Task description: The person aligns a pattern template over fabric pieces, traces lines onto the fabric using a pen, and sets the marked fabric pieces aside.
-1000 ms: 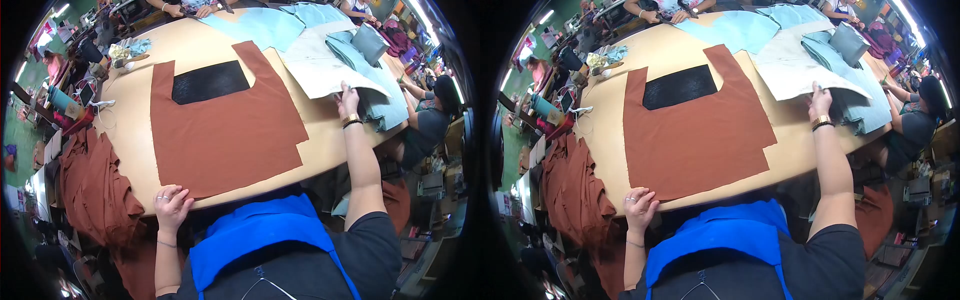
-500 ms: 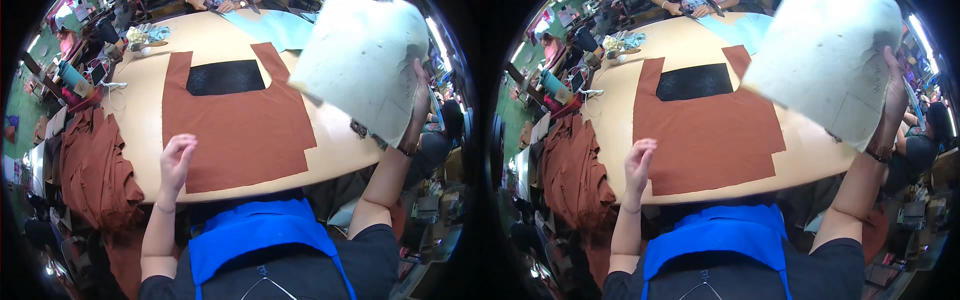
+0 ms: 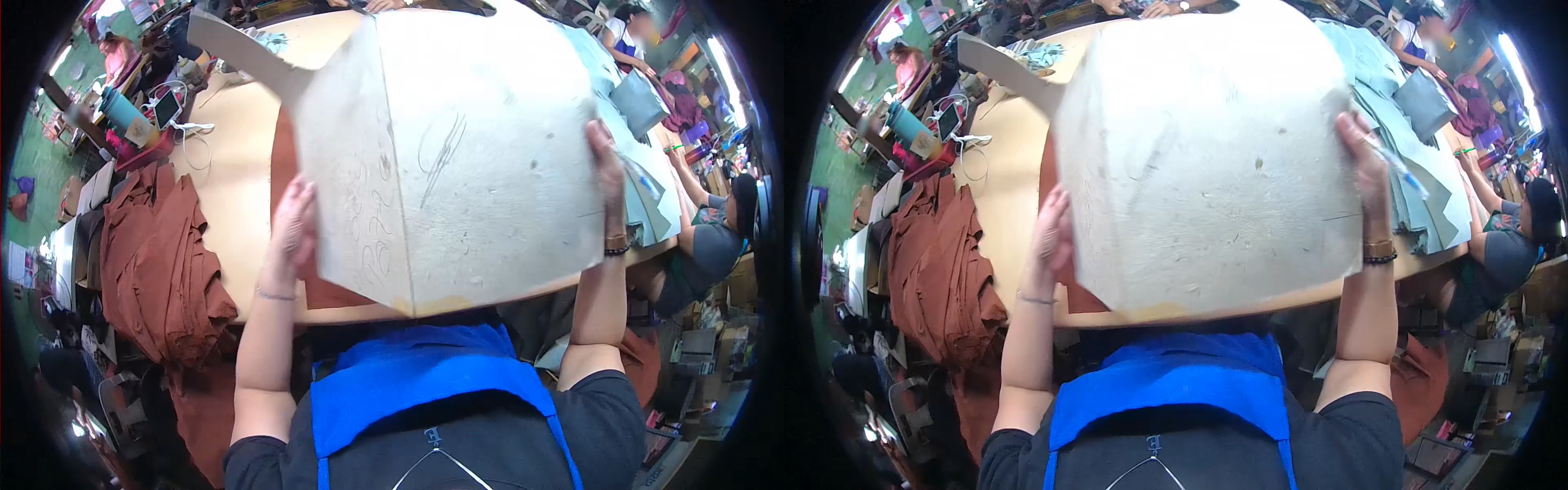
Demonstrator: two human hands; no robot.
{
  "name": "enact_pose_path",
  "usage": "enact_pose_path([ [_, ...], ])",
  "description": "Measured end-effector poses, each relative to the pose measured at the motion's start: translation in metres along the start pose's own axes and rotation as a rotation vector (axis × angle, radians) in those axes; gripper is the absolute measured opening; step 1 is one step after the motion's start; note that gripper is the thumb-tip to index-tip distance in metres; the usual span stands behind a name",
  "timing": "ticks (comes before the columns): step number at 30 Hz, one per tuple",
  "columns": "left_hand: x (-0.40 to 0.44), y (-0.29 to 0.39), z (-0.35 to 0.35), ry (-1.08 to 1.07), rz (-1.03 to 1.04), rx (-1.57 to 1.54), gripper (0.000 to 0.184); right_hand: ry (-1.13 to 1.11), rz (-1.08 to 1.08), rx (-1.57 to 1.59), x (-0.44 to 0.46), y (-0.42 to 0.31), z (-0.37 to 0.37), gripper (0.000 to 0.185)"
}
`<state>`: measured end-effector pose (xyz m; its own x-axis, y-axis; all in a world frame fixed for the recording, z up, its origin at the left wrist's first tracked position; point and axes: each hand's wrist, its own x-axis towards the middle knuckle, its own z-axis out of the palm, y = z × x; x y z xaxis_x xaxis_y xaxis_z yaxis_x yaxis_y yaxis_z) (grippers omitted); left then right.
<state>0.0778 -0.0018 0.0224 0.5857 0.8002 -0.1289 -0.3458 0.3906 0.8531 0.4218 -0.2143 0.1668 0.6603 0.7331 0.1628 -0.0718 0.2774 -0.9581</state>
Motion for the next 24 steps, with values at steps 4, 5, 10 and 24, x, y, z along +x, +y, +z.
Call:
enact_pose_path([
  [4, -0.024, 0.012, -0.052, 0.251, 0.108, 0.425, 0.064, -0.091, 0.075, -0.088, -0.001, 0.077, -0.051, 0.046],
  [5, -0.031, 0.015, -0.057, 0.261, 0.099, 0.521, 0.066, -0.048, 0.164, -0.19, -0.007, 0.098, -0.056, 0.047],
  [10, -0.034, 0.006, -0.08, 0.198, 0.064, 0.68, 0.061, -0.001, 0.169, -0.657, -0.015, 0.158, -0.067, 0.051],
  [24, -0.025, 0.02, -0.064, 0.33, -0.02, 1.007, 0.057, 0.058, 0.126, -0.922, -0.015, 0.165, -0.051, 0.066],
])
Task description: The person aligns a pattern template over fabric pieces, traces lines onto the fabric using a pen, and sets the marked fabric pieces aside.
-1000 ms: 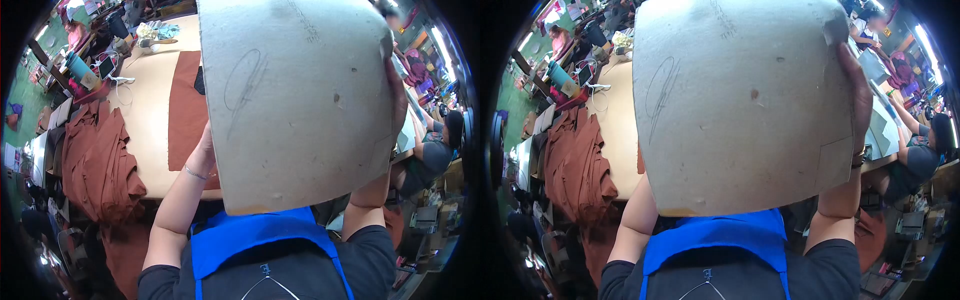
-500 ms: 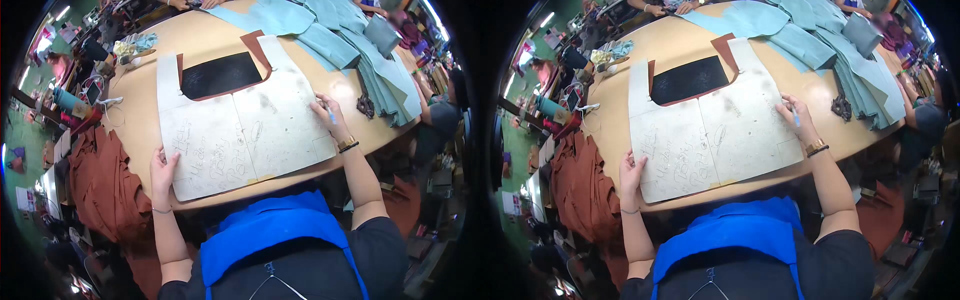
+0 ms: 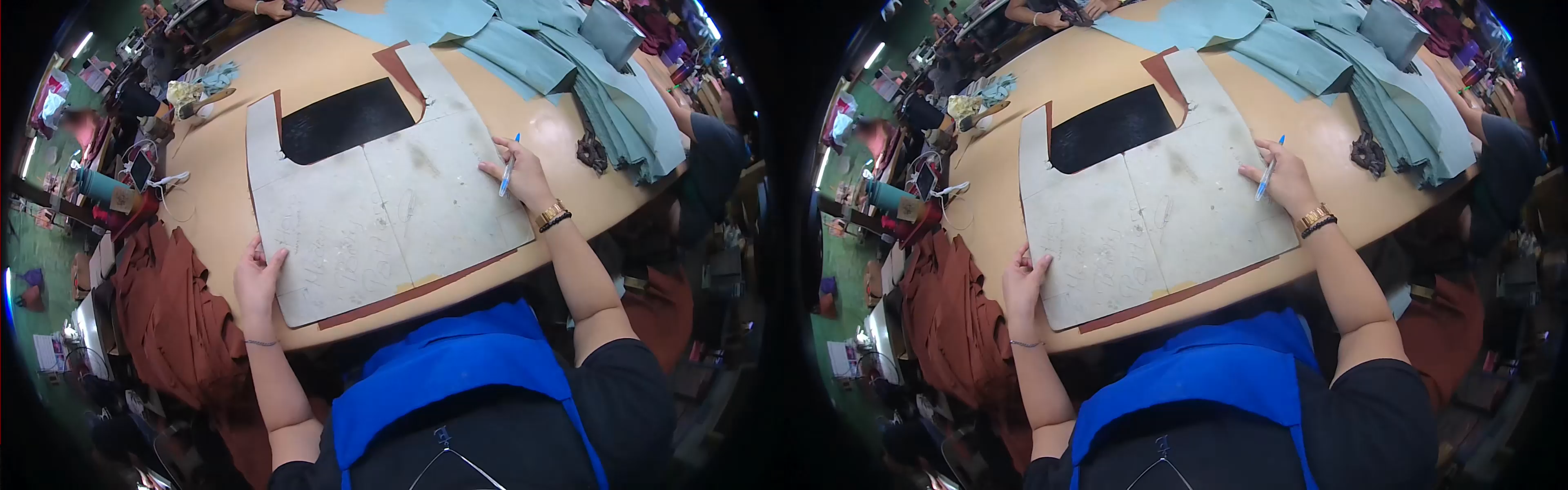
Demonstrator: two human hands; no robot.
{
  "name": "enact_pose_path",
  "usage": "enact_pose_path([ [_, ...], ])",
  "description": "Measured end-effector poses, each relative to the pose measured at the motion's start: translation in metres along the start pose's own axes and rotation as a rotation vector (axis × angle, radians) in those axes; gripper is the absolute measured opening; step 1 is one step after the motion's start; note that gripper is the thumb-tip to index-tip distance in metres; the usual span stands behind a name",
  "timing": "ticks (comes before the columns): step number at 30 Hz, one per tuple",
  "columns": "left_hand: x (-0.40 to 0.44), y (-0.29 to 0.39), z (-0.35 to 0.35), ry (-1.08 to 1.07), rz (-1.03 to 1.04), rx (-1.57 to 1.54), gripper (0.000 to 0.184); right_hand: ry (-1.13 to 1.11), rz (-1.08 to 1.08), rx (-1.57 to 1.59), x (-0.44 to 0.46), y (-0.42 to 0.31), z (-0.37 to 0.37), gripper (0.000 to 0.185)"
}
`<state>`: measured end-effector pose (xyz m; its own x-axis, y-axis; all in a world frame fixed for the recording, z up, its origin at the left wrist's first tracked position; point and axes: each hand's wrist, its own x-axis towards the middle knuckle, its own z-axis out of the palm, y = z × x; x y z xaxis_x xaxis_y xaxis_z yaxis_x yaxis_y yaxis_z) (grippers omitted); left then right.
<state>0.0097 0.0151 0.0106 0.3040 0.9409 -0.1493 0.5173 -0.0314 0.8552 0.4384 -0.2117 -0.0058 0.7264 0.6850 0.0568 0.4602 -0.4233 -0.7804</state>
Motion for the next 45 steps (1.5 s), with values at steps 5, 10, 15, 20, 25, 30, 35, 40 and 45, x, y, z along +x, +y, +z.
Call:
enact_pose_path([
  [5, 0.012, -0.023, -0.002, 0.016, 0.029, 0.048, 0.064, -0.011, 0.002, -0.009, 0.002, 0.0, 0.0, 0.067],
  [10, 0.015, -0.023, -0.004, 0.025, 0.03, 0.16, 0.069, -0.017, 0.01, -0.065, 0.007, 0.001, 0.001, 0.068],
  [15, 0.014, -0.016, -0.005, 0.029, 0.042, 0.33, 0.063, -0.034, -0.011, -0.155, 0.01, -0.006, -0.002, 0.063],
  [20, 0.02, -0.012, -0.012, -0.026, 0.048, 0.414, 0.059, -0.145, 0.015, -0.261, 0.015, -0.016, -0.016, 0.055],
  [25, 0.025, -0.031, -0.016, -0.054, 0.042, 0.065, 0.049, -0.112, 0.011, -0.113, 0.015, 0.005, -0.02, 0.042],
  [30, 0.03, -0.049, -0.017, -0.026, 0.111, 0.039, 0.049, -0.071, 0.02, -0.088, 0.015, 0.015, -0.015, 0.041],
  [35, 0.016, -0.024, -0.015, 0.019, 0.129, 0.144, 0.051, -0.14, 0.0, -0.06, 0.029, 0.042, -0.014, 0.041],
  [40, 0.018, -0.03, -0.014, 0.006, 0.084, 0.146, 0.056, -0.14, 0.013, 0.005, 0.026, 0.032, -0.014, 0.041],
  [45, 0.021, -0.045, -0.013, 0.05, 0.109, 0.088, 0.057, -0.146, 0.062, 0.042, 0.027, 0.029, -0.014, 0.041],
])
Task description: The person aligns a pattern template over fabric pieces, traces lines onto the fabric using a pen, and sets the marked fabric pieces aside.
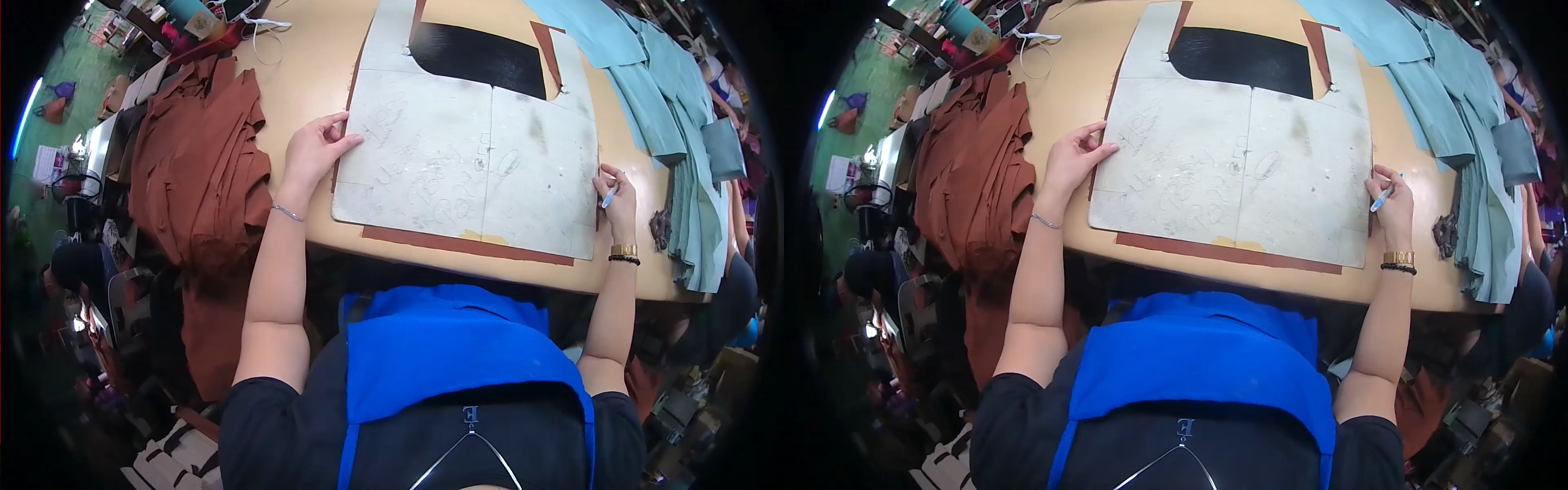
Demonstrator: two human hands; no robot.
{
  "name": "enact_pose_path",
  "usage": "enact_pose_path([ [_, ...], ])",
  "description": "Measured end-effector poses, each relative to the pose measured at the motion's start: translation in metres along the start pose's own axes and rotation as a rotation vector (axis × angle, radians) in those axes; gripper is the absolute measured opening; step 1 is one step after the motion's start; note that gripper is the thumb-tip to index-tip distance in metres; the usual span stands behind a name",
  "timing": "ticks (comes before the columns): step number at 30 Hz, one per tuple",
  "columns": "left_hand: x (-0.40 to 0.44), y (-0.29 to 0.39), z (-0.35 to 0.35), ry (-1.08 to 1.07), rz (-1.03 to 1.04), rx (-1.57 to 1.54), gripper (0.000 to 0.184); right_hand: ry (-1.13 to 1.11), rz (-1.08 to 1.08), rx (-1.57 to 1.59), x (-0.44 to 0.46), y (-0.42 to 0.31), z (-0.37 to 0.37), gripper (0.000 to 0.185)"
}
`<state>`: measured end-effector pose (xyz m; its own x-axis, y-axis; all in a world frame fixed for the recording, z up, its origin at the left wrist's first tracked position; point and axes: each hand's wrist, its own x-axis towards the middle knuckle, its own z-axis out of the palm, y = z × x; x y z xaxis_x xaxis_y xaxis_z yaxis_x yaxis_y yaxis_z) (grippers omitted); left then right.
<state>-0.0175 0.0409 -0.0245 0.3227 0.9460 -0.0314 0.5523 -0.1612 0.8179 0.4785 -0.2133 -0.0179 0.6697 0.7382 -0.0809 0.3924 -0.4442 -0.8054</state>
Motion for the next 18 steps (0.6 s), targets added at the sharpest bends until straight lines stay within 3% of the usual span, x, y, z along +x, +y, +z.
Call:
enact_pose_path([
  [12, -0.002, -0.002, -0.002, 0.019, 0.049, 0.105, 0.056, -0.02, 0.04, 0.049, -0.001, -0.007, 0.001, 0.038],
  [18, -0.002, -0.001, 0.002, -0.038, 0.044, -0.072, 0.055, 0.013, -0.027, -0.067, 0.002, 0.007, -0.002, 0.037],
])
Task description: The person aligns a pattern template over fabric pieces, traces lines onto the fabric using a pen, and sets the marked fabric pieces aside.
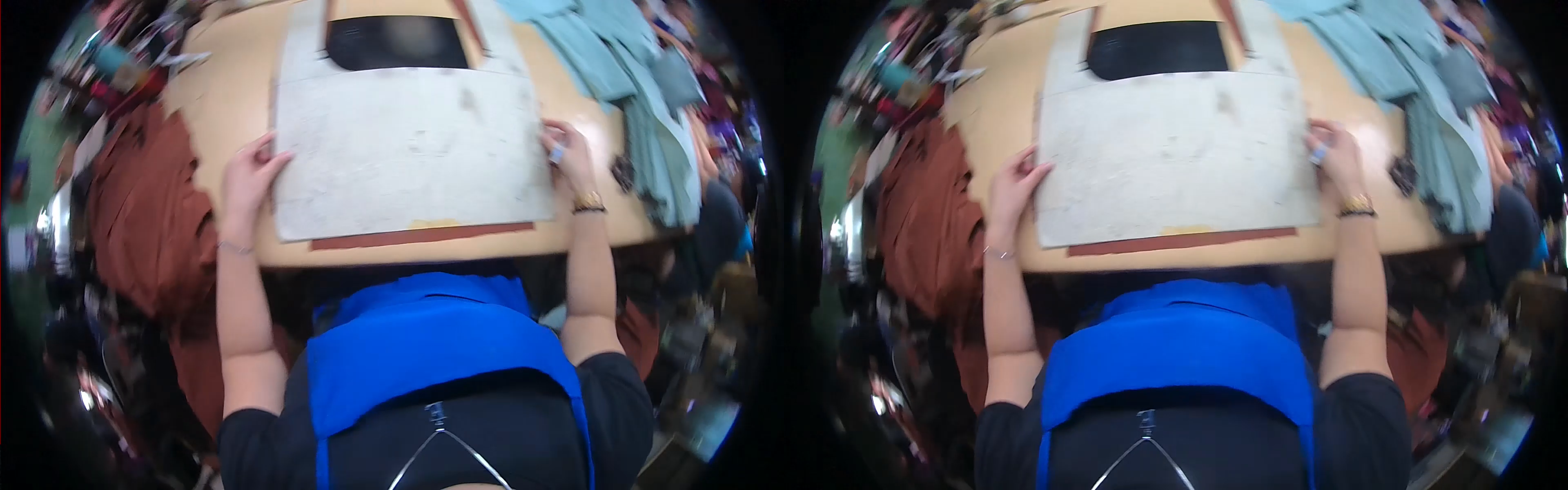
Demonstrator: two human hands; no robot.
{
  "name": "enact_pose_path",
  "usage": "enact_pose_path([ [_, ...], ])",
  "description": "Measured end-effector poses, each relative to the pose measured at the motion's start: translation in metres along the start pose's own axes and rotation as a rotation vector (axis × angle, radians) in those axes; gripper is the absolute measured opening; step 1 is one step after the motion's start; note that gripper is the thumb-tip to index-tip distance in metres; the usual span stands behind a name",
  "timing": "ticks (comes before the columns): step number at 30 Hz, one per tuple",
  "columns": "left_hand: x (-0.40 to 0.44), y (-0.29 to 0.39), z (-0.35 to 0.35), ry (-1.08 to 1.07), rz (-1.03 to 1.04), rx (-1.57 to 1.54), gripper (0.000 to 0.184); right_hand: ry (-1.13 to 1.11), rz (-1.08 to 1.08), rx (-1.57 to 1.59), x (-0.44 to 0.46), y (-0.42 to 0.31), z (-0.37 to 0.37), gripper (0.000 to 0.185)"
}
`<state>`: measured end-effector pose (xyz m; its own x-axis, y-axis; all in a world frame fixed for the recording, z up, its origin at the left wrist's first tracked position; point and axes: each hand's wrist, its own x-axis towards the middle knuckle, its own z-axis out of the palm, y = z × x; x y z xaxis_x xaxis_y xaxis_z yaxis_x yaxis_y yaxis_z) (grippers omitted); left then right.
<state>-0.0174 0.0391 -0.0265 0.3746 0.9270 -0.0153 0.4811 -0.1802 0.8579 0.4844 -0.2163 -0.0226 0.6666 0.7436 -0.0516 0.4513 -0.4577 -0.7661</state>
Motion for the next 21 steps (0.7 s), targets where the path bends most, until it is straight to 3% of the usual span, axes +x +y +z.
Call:
enact_pose_path([
  [4, 0.003, -0.006, -0.002, -0.02, 0.023, -0.031, 0.05, 0.025, 0.007, -0.037, -0.011, -0.023, -0.001, 0.034],
  [5, 0.005, -0.011, -0.003, -0.024, 0.024, -0.029, 0.05, 0.022, 0.004, 0.107, -0.004, -0.004, 0.006, 0.034],
  [10, 0.005, 0.001, -0.001, -0.053, -0.019, -0.054, 0.049, -0.009, 0.116, 0.194, -0.008, -0.015, 0.003, 0.034],
  [18, 0.005, 0.013, -0.002, -0.028, -0.078, 0.016, 0.049, 0.033, -0.031, 0.03, -0.006, -0.008, 0.002, 0.035],
  [19, 0.005, 0.024, 0.002, -0.032, -0.051, 0.041, 0.049, 0.036, -0.026, 0.028, -0.009, -0.014, 0.001, 0.035],
  [21, 0.02, 0.02, 0.017, 0.092, 0.214, 0.387, 0.047, 0.057, -0.023, 0.176, -0.007, -0.023, 0.006, 0.032],
])
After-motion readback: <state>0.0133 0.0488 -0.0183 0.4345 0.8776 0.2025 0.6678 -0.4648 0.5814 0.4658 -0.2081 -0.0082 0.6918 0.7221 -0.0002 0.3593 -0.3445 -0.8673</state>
